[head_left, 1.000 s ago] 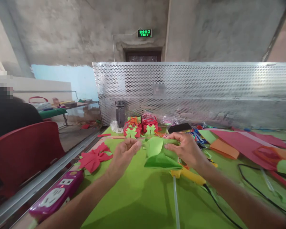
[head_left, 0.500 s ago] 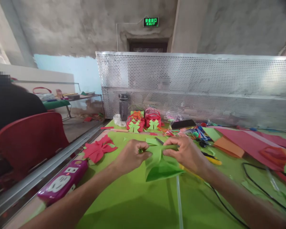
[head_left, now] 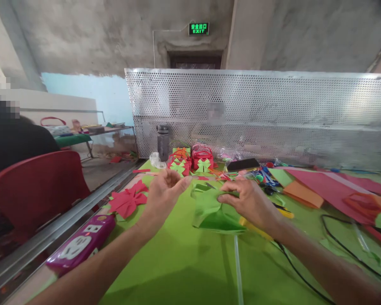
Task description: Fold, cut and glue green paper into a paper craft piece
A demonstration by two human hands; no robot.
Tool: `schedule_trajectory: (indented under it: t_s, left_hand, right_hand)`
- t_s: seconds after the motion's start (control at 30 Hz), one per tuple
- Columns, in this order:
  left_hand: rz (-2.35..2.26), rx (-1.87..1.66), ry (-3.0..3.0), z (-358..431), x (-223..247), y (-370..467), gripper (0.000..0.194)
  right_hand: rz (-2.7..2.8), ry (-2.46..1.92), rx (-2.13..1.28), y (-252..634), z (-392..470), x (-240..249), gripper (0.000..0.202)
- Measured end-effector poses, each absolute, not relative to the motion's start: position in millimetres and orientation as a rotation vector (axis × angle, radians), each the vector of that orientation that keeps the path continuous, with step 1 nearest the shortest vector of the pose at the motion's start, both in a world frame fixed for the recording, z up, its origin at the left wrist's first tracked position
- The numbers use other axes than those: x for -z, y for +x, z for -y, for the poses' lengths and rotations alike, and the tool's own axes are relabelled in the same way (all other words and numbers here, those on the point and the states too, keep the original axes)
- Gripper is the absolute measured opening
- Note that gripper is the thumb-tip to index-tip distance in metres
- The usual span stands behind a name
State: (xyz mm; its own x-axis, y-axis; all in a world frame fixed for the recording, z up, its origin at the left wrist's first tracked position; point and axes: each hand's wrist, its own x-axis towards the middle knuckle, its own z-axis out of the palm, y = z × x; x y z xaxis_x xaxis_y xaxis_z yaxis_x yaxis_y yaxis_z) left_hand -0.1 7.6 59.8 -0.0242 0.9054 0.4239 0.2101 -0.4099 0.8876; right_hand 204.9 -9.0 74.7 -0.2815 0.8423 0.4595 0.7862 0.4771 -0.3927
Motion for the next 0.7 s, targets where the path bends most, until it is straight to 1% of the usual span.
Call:
schedule_trajectory:
  t_s: [0.1,0.17,0.23,0.37,0.53,0.67,0.7]
  left_hand:
    - [-1.166,-1.145,1.522,-9,-55,3,0.033]
    - [-1.137,-0.983,1.469,-6,-53,8,0.031]
    - [-1.024,-0.897,1.409,-3,-50,13,0.027]
    - [-0.818,-0.867,1.286,1,-43,19,0.021]
    - [-0.796,-0.895,1.233,2,-36,20,0.021]
    - [-0.770,-0.871,1.228,3,-38,20,0.020]
    - [-0.759,-0.870,1.225,4,-39,20,0.019]
  right_hand:
    - [2.051,-1.327,-0.150,208,6,-76,0.017]
    - [2.041,-1.311,-0.158,209,6,-76,0.017]
    - [2.064,-1.289,-0.167,207,7,-74,0.015]
    - [2.135,-1.288,-0.151,200,13,-72,0.012]
    - [2.200,-1.256,0.016,195,16,-70,0.012]
    - [2.251,-1.244,0.037,196,18,-71,0.004]
    - [2.262,-1.243,0.038,196,18,-71,0.006]
